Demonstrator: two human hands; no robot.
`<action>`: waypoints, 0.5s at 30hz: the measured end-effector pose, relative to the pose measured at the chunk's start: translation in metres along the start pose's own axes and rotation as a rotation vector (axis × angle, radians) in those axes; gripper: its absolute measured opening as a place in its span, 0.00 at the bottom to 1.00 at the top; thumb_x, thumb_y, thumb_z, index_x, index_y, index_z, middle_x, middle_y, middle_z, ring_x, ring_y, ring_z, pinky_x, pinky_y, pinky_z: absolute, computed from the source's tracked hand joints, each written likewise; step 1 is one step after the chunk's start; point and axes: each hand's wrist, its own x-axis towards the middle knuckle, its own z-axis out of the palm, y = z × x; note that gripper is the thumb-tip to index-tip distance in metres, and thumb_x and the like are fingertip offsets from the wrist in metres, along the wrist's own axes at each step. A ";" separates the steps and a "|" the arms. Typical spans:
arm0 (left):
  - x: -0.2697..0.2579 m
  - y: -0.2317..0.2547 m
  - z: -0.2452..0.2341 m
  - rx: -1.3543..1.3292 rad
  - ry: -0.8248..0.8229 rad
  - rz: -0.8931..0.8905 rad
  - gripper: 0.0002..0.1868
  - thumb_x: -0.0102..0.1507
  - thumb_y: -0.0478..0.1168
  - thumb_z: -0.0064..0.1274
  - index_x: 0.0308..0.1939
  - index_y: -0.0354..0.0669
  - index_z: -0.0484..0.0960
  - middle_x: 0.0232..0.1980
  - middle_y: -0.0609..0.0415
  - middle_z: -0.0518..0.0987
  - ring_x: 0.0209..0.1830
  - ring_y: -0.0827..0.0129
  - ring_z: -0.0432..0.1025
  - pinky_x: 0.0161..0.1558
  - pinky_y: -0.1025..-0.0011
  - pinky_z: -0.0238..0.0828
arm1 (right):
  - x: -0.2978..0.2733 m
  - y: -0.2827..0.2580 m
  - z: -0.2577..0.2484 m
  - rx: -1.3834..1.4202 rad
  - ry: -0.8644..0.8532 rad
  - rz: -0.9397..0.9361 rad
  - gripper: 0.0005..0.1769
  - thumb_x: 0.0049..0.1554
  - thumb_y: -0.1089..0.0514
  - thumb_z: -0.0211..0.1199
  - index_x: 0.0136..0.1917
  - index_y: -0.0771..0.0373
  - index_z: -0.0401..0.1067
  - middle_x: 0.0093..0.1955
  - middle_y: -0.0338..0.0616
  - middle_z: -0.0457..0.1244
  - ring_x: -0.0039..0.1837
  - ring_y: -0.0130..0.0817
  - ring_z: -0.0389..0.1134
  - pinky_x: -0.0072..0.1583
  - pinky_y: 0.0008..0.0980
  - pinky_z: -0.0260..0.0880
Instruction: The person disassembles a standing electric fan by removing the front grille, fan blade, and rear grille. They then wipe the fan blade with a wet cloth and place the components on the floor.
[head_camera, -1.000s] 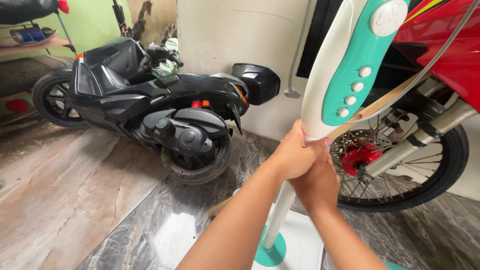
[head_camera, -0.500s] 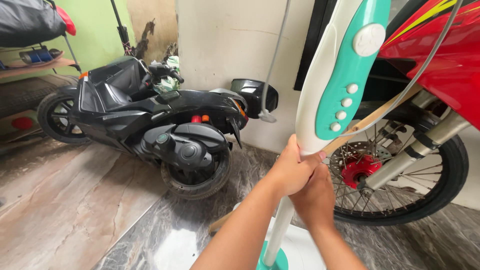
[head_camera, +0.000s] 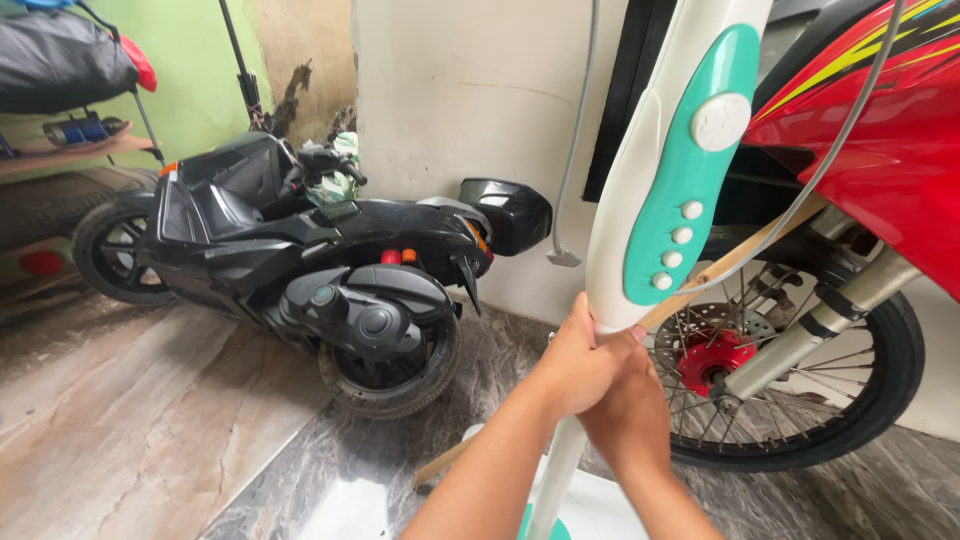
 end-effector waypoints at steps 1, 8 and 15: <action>0.001 0.000 -0.001 -0.016 -0.003 -0.042 0.27 0.63 0.43 0.57 0.63 0.42 0.68 0.57 0.49 0.79 0.58 0.66 0.73 0.60 0.65 0.67 | 0.004 -0.001 -0.003 0.022 0.006 -0.110 0.29 0.50 0.52 0.70 0.62 0.64 0.68 0.59 0.51 0.67 0.63 0.44 0.67 0.61 0.43 0.68; 0.005 -0.006 0.001 0.015 0.002 -0.157 0.27 0.61 0.49 0.57 0.61 0.45 0.69 0.53 0.50 0.82 0.55 0.66 0.75 0.61 0.65 0.62 | 0.003 0.025 -0.020 0.729 -0.423 -0.051 0.27 0.50 0.55 0.67 0.63 0.60 0.71 0.60 0.48 0.71 0.63 0.38 0.70 0.62 0.35 0.67; -0.001 0.001 0.001 0.106 0.033 -0.099 0.26 0.61 0.50 0.58 0.59 0.44 0.71 0.54 0.51 0.81 0.57 0.66 0.73 0.63 0.63 0.60 | -0.005 0.010 0.016 0.036 0.085 0.026 0.28 0.52 0.48 0.73 0.57 0.65 0.66 0.55 0.50 0.69 0.61 0.44 0.69 0.61 0.41 0.69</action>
